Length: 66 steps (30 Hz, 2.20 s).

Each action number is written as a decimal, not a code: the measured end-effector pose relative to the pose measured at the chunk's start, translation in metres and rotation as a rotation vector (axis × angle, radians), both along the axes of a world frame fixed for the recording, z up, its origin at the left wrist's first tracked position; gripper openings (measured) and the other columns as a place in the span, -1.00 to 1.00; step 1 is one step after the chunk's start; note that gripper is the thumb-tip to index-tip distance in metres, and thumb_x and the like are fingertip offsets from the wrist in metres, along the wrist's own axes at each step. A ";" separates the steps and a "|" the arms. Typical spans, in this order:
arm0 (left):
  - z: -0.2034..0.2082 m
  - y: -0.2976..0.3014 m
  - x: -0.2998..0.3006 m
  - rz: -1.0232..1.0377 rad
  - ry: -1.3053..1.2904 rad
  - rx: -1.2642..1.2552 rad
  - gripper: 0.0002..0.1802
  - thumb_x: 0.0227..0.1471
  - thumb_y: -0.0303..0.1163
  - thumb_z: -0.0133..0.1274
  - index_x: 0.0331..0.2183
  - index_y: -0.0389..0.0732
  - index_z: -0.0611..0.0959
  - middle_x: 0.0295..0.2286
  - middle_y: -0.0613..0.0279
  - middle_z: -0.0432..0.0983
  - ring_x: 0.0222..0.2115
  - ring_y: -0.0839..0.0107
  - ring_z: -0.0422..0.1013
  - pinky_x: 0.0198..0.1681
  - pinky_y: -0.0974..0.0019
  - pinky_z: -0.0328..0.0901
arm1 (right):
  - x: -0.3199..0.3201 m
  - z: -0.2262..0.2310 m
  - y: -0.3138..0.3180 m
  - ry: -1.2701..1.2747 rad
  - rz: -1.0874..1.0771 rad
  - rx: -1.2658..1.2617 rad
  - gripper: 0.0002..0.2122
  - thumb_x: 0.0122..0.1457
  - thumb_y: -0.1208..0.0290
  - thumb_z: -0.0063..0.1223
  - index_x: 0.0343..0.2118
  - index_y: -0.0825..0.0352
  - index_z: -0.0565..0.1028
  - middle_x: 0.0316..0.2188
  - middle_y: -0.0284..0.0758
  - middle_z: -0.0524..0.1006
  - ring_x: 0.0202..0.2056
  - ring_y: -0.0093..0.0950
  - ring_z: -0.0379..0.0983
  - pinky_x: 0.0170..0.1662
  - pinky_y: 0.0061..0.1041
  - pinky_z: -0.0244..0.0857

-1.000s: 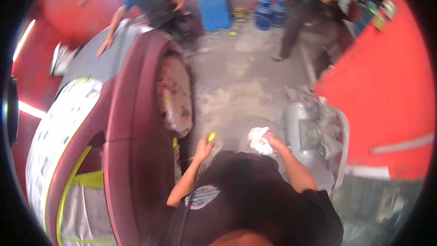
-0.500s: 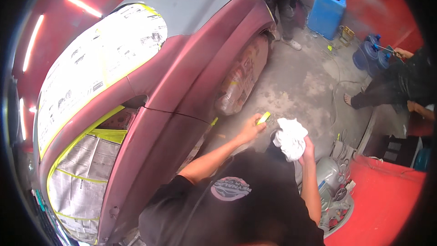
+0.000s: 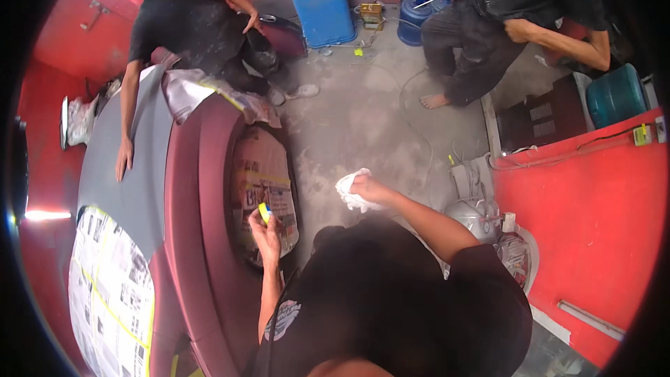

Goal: The person wipes the hood of a red car with a white cloth, moving around the vehicle to reach different sections. They climb a ladder to access the upper parts of the hood and continue wiping the surface. The person also handles a roll of tape and a small yellow canister during the process.

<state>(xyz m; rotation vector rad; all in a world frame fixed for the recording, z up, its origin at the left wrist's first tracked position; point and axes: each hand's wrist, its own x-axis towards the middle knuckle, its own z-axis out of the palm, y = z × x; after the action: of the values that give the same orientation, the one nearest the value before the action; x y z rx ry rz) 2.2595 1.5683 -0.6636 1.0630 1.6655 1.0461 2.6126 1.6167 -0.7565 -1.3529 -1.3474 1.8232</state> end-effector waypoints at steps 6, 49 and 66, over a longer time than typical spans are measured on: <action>-0.031 0.079 0.070 -0.232 -0.056 -0.063 -0.70 0.19 -0.42 0.14 -0.09 -0.34 0.51 -0.45 0.28 0.53 -0.48 0.56 0.41 -0.39 0.43 0.32 | 0.017 0.005 0.056 0.062 0.025 0.015 -0.70 0.20 0.45 0.01 -0.02 0.39 0.56 -0.17 -0.30 0.63 -0.15 -0.50 0.52 -0.04 -0.44 0.39; -0.178 0.726 0.298 -0.581 0.450 -0.079 -0.61 -0.03 -0.34 0.22 -0.16 -0.34 0.61 -0.25 -0.25 0.57 -0.14 -0.21 0.48 -0.05 -0.11 0.34 | 0.352 -0.069 0.296 -0.944 0.290 -0.117 -0.74 0.12 0.26 0.06 -0.34 0.37 0.64 -0.43 -0.05 0.62 -0.40 -0.06 0.56 -0.30 -0.20 0.37; -0.261 0.840 0.349 -0.920 0.605 -0.311 -0.62 -0.06 -0.31 0.11 -0.17 -0.29 0.65 -0.24 -0.23 0.60 -0.13 -0.15 0.51 -0.03 -0.11 0.38 | 0.321 0.018 0.417 -0.796 -0.057 -0.465 -0.71 0.14 0.22 0.04 -0.37 0.38 0.62 -0.47 -0.04 0.60 -0.42 -0.06 0.56 -0.31 -0.16 0.36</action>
<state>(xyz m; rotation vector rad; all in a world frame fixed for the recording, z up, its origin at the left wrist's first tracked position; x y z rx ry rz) 2.6080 2.4084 -0.9245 1.7712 1.4127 -0.1447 2.9341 2.0339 -0.7386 -2.5190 -1.2227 1.6758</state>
